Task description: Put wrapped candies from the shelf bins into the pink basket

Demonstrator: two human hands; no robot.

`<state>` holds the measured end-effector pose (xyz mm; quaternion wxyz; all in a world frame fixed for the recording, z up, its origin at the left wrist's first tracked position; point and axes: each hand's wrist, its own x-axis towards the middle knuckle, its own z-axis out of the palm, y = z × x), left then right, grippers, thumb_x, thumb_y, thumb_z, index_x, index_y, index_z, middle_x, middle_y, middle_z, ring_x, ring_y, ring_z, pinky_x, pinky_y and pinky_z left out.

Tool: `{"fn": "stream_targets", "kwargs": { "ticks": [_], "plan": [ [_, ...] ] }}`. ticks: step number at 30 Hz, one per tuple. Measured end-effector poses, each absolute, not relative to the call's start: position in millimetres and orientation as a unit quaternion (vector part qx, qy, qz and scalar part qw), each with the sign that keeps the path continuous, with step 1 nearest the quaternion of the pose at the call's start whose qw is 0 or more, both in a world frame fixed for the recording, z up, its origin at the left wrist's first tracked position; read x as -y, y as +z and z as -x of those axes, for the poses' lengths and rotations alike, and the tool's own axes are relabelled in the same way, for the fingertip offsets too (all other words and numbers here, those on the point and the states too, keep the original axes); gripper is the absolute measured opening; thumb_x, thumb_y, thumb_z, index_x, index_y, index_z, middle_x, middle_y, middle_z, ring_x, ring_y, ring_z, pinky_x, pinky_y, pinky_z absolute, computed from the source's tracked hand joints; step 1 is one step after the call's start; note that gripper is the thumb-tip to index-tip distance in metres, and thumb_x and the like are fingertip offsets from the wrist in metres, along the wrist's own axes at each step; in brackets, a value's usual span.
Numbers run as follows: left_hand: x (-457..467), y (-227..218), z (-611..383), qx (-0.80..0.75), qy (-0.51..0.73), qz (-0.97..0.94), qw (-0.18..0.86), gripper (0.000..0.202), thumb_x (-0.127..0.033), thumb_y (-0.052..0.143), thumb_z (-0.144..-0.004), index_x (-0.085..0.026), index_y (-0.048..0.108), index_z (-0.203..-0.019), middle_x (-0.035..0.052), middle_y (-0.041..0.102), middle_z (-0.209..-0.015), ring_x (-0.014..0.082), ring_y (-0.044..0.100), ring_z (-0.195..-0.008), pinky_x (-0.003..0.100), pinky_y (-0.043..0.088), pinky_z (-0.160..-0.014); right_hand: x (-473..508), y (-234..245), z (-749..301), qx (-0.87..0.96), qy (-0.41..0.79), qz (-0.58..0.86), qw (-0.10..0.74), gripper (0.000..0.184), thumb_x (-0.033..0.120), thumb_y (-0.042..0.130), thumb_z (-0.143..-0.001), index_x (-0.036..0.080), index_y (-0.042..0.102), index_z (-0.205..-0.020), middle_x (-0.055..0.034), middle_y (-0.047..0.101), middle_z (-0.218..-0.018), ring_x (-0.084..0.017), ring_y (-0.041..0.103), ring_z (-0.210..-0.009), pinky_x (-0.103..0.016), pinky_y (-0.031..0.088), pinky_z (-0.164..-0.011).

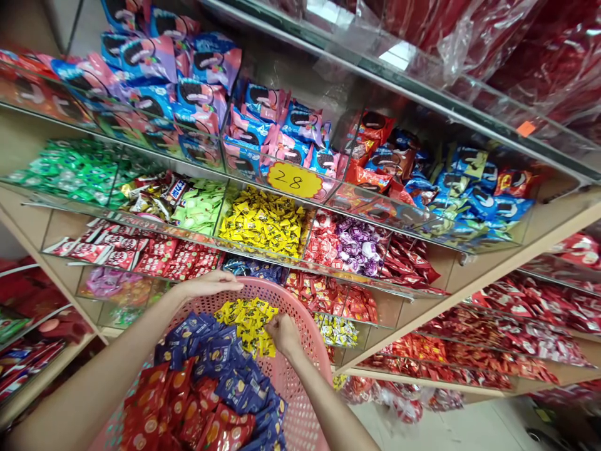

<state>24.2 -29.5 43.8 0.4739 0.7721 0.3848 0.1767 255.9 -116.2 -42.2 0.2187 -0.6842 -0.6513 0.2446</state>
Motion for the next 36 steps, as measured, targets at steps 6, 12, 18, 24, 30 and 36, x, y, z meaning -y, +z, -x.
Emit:
{"fn": "stream_targets", "kwargs": {
  "ticks": [6, 12, 18, 24, 30, 36],
  "plan": [
    [29, 44, -25, -0.382, 0.174, -0.774, 0.475, 0.044, -0.059, 0.05, -0.064, -0.016, 0.059, -0.069, -0.0023, 0.049, -0.066, 0.0109, 0.041, -0.064, 0.019, 0.029, -0.057, 115, 10, -255, 0.694, 0.164, 0.662, 0.231, 0.03, 0.034, 0.051, -0.071, 0.015, 0.052, -0.048, 0.0016, 0.046, -0.045, -0.008, 0.038, -0.044, -0.02, 0.025, -0.045],
    [28, 41, -25, -0.383, 0.18, -0.766, 0.484, 0.043, -0.058, 0.052, -0.063, -0.016, 0.058, -0.067, -0.0024, 0.048, -0.065, 0.0105, 0.04, -0.061, 0.02, 0.029, -0.055, 96, 123, -252, 0.786, 0.052, 0.542, 0.294, 0.029, 0.036, 0.046, -0.079, 0.016, 0.056, -0.06, -0.0006, 0.053, -0.06, -0.011, 0.046, -0.056, -0.022, 0.032, -0.056],
    [30, 43, -26, -0.382, 0.182, -0.767, 0.482, 0.042, -0.059, 0.053, -0.063, -0.017, 0.057, -0.061, -0.0031, 0.047, -0.061, 0.0107, 0.038, -0.058, 0.02, 0.027, -0.055, 51, 175, -256, 0.838, -0.107, 0.518, 0.136, 0.013, 0.014, 0.046, -0.076, 0.017, 0.059, -0.078, -0.0048, 0.054, -0.08, -0.013, 0.049, -0.077, -0.021, 0.034, -0.065],
    [32, 47, -25, -0.382, 0.181, -0.767, 0.482, 0.042, -0.058, 0.052, -0.063, -0.016, 0.058, -0.064, -0.0027, 0.047, -0.062, 0.0111, 0.04, -0.06, 0.02, 0.027, -0.054, 24, 177, -250, 0.861, -0.137, 0.489, 0.007, 0.015, 0.007, 0.053, -0.069, 0.017, 0.062, -0.077, -0.0058, 0.058, -0.082, -0.015, 0.052, -0.077, -0.022, 0.034, -0.062],
    [32, 48, -24, -0.384, 0.18, -0.769, 0.478, 0.043, -0.059, 0.052, -0.063, -0.016, 0.059, -0.066, -0.0019, 0.05, -0.065, 0.0121, 0.042, -0.063, 0.02, 0.028, -0.056, 17, 172, -251, 0.868, -0.121, 0.482, 0.02, 0.015, 0.007, 0.056, -0.067, 0.018, 0.064, -0.074, -0.0045, 0.058, -0.079, -0.015, 0.053, -0.075, -0.021, 0.034, -0.06],
    [32, 48, -24, -0.392, 0.182, -0.771, 0.467, 0.044, -0.06, 0.052, -0.063, -0.017, 0.059, -0.066, -0.0017, 0.051, -0.065, 0.0126, 0.043, -0.063, 0.02, 0.028, -0.056, 19, 166, -253, 0.886, -0.123, 0.444, 0.051, 0.014, 0.011, 0.05, -0.073, 0.017, 0.063, -0.07, -0.0031, 0.053, -0.073, -0.011, 0.049, -0.07, -0.02, 0.033, -0.06]
  ]
}}
